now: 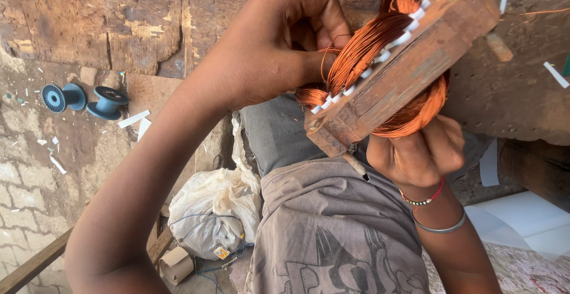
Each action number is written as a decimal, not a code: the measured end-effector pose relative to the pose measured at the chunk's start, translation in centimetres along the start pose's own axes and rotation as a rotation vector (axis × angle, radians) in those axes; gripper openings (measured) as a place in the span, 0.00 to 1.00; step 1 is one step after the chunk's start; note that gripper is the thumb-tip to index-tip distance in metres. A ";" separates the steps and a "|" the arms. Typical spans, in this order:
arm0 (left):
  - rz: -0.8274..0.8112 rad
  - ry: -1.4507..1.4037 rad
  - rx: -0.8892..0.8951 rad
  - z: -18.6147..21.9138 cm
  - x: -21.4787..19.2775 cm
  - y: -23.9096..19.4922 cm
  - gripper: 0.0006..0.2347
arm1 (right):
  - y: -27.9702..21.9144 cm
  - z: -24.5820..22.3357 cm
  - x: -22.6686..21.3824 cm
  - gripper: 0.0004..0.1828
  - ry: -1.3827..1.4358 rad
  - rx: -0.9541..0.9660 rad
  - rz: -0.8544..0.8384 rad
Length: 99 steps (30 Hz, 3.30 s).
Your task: The person winds copper wire coils onto an electric motor stator by hand, using a wooden jig to hold the components in place and inserting insulating strips between the wire segments.
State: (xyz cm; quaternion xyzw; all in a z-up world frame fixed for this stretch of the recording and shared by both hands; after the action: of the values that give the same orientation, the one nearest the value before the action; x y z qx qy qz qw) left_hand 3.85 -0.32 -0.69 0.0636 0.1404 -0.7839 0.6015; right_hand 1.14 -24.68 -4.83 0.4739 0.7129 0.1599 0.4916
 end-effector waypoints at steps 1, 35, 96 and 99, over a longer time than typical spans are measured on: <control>-0.010 -0.055 -0.096 -0.1 0.0 -0.1 0.07 | 0.1 -0.2 0.1 0.10 -0.050 -0.017 0.004; 0.047 0.055 -0.027 0.0 1.5 -0.2 0.14 | 5.6 -2.2 -5.0 0.04 0.556 0.572 -0.216; 0.016 0.662 0.230 2.8 -0.7 0.0 0.10 | 5.0 0.4 -1.5 0.20 0.190 0.276 -0.291; -0.039 0.607 -0.011 2.2 -0.9 0.0 0.08 | 4.2 0.0 -1.1 0.17 0.141 0.282 -0.260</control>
State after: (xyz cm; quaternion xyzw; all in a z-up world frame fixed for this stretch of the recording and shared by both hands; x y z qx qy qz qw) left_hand 4.29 -0.14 1.70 0.2891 0.3191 -0.7396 0.5173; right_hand 3.40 -23.52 -1.34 0.4296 0.8161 0.0264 0.3858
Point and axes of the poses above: each hand's wrist, its own y-axis towards the middle knuckle, its own x-axis out of the palm, z = x × y, the point moved 3 cm from there along y, towards the middle knuckle, and after that the axes turned 13 degrees about y, right-handed, at the moved point
